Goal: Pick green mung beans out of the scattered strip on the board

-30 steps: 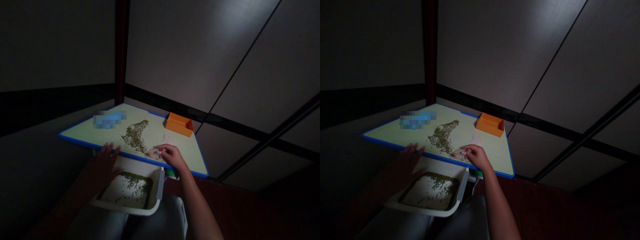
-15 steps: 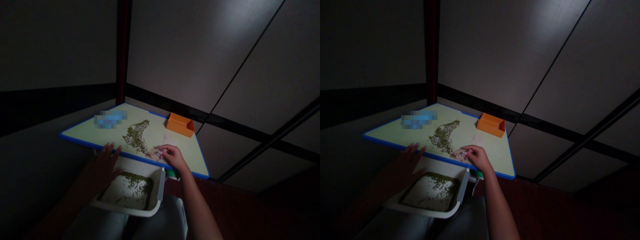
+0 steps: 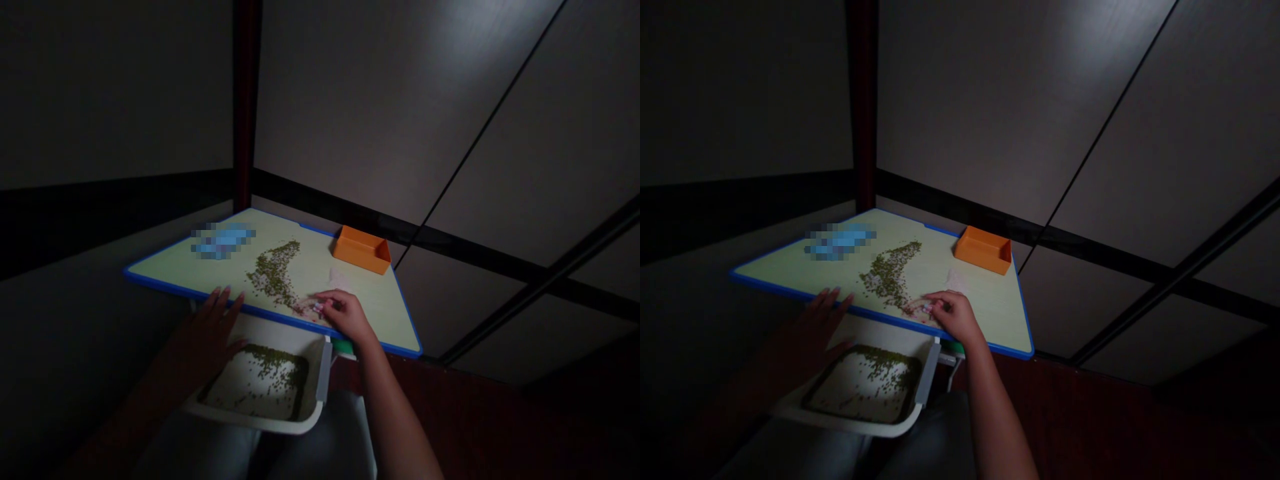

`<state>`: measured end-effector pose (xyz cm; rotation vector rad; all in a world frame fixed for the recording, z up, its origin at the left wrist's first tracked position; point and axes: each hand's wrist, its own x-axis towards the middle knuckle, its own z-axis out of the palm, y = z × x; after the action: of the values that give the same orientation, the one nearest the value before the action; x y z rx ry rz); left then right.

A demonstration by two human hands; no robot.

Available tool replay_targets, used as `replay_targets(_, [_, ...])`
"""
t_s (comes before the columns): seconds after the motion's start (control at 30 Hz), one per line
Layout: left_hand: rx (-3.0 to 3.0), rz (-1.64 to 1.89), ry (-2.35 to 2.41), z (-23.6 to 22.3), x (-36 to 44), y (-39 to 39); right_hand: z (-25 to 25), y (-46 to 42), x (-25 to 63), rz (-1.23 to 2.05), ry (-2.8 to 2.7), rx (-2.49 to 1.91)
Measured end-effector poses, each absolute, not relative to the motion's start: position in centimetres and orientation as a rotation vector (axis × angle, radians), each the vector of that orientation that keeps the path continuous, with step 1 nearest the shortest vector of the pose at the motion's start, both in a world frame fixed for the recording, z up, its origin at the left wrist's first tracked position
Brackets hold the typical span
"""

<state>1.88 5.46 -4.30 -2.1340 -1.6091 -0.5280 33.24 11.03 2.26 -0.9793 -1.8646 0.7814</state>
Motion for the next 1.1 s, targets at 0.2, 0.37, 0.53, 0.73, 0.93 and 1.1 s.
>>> replay_targets(0.2, [-2.14,-0.559,-1.604,-4.46,1.86,5.41,2.4,10.83,33.64,0.762,-1.809,-1.027])
replay_targets(0.37, [-2.143,-0.594,-1.596,-4.81,1.79,5.43,2.59,10.45,33.68,0.849,-1.766,-1.002])
replay_targets(0.53, [-2.145,-0.585,-1.625,-4.5,1.97,5.33,2.62,10.34,33.35,0.951,-1.794,-0.946])
replay_targets(0.73, [-2.15,-0.541,-1.617,-4.07,1.97,5.4,2.32,11.02,33.05,0.961,-1.842,-0.97])
replay_targets(0.93, [-2.136,-0.545,-1.601,-4.13,1.9,5.44,2.45,11.15,33.09,0.89,-1.861,-0.997])
replay_targets(1.1, [-2.136,-0.517,-1.616,-4.07,2.0,5.38,2.37,11.19,33.11,0.877,-1.863,-0.999])
